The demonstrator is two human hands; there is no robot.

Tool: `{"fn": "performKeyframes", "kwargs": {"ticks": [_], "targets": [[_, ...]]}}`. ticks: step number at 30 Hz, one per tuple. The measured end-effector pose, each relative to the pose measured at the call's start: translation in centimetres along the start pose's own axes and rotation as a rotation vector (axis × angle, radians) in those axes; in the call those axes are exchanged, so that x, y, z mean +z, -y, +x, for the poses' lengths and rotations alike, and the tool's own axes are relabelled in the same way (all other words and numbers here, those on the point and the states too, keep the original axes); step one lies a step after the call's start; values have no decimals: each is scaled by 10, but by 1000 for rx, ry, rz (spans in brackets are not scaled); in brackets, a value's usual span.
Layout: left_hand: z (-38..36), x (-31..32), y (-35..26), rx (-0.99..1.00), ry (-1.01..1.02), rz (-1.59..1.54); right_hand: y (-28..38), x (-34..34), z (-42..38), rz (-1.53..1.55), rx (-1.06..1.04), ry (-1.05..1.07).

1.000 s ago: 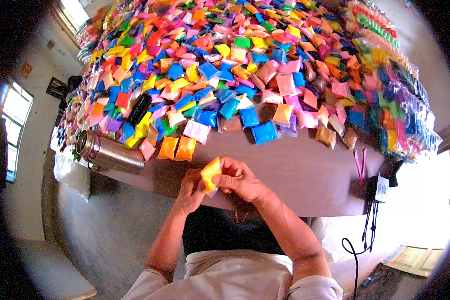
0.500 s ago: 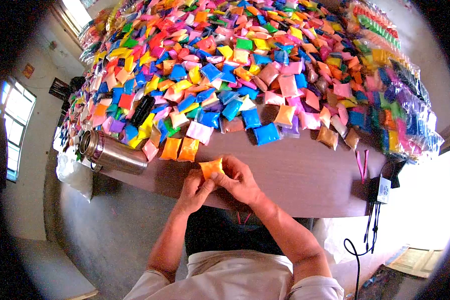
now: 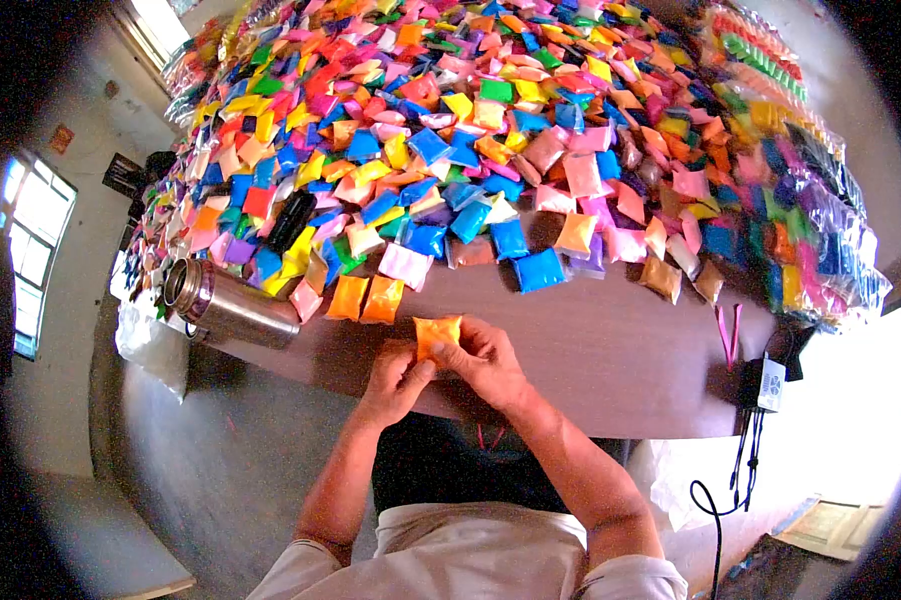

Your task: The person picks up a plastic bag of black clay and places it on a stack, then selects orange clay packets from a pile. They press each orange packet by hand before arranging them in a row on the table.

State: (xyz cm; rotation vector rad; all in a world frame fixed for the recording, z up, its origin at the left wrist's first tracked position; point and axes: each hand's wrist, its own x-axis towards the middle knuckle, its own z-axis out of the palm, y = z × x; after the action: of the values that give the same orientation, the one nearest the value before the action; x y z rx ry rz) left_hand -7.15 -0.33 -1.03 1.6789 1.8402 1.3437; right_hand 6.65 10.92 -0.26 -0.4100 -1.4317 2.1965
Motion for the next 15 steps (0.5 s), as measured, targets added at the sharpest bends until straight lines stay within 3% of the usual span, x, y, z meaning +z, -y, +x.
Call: {"fn": "performKeyframes", "kwargs": {"ticks": [5,8,11,13,14,15], "targets": [[2,4,-4,98,-25,140,-7,-10,-2,-26,26,-10],[3,4,-2,38,-23,133,-3,-11,0,3,-12,-40],[-1,3,-2,-115,-9,-65,9,-11,12,64,-47,-235],[1,3,-3,-28,17,61,19,-21,27,-150,-18,-328],[2,4,-6,-23,-9,34,15,-25,37,-153,-18,-323],[3,4,-6,-21,-14,34,8,-31,48,-348,-37,-275]]}}
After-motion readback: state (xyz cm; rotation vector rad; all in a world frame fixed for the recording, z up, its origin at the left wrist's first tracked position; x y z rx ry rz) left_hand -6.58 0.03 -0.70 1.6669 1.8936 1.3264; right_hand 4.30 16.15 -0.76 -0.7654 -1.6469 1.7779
